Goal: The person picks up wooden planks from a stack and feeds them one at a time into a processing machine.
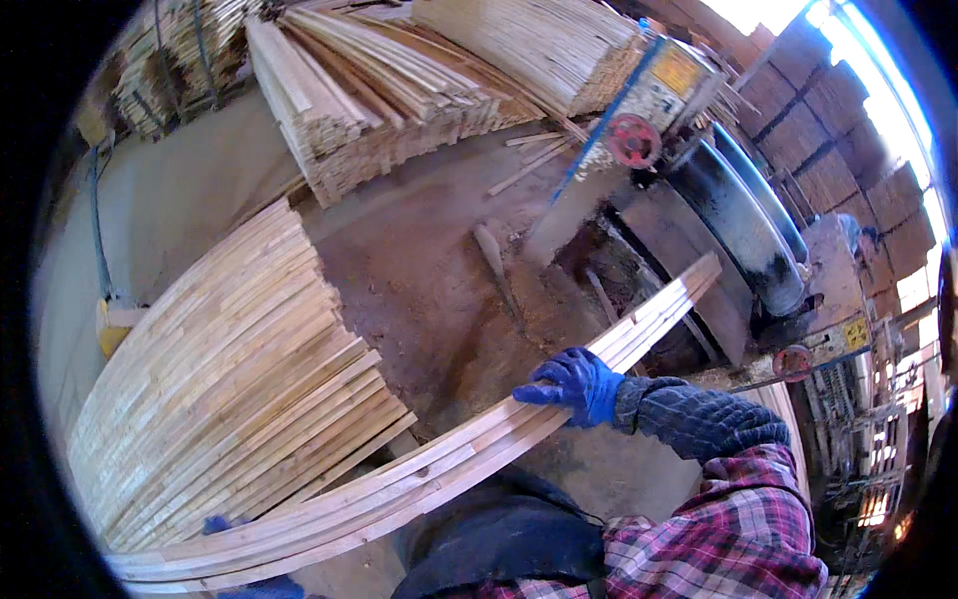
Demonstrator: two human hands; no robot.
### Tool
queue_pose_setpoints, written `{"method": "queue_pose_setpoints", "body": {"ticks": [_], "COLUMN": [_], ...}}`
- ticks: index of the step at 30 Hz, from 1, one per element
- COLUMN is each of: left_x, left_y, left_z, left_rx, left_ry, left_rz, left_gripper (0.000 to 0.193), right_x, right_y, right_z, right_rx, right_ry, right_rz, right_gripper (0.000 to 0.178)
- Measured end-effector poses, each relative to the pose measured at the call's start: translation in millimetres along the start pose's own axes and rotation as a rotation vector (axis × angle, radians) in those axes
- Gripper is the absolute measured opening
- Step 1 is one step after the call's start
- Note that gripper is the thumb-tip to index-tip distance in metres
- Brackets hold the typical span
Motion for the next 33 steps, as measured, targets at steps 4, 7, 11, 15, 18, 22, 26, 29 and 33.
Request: {"method": "queue_pose_setpoints", "body": {"ticks": [4,7,11,15,18,22,26,29,33], "left_x": [-29.8,38.9,107.8,142.9,146.5,158.1,89.5,28.2,14.9], "left_y": [29.4,69.1,147.9,198.0,248.4,279.7,258.1,221.0,161.0], "left_z": [-62.2,-84.1,-159.4,-195.0,-249.5,-271.4,-285.3,-298.4,-206.6], "left_rx": [0.450,0.032,0.044,0.093,0.065,0.592,0.926,0.855,0.836], "left_ry": [0.061,0.164,0.323,0.407,0.476,-0.083,-0.867,-1.354,-1.881], "left_rz": [0.063,0.188,0.370,0.475,0.694,0.943,0.394,-0.184,-0.484], "left_gripper": [0.079,0.077,0.082,0.080,0.077,0.062,0.049,0.064,0.095], "right_x": [-45.3,-107.3,-145.9,-103.3,-39.9,-3.9,-46.5,-81.9,-119.8], "right_y": [61.8,109.3,140.9,106.9,72.0,38.7,61.4,94.5,128.7], "right_z": [18.5,4.6,17.3,-6.1,-38.9,-56.7,-35.1,-29.3,-0.9], "right_rx": [-0.056,-0.002,0.009,-0.017,0.001,0.051,0.149,0.099,-0.021], "right_ry": [-0.014,0.055,0.232,-0.021,-0.078,0.028,-0.136,-0.005,0.003], "right_rz": [-0.010,-0.066,-0.223,-0.060,0.049,0.050,0.002,-0.028,-0.084], "right_gripper": [0.089,0.091,0.091,0.097,0.110,0.116,0.115,0.109,0.097]}}
Point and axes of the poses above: each hand's wrist, its own y-axis away from the middle knuckle, its own z-axis out of the back of the hand, x = y × z, the point moved 7 cm from there along -y, towards the middle knuckle, and after that the axes turned 7 degrees about -y, right-handed, at the moved point
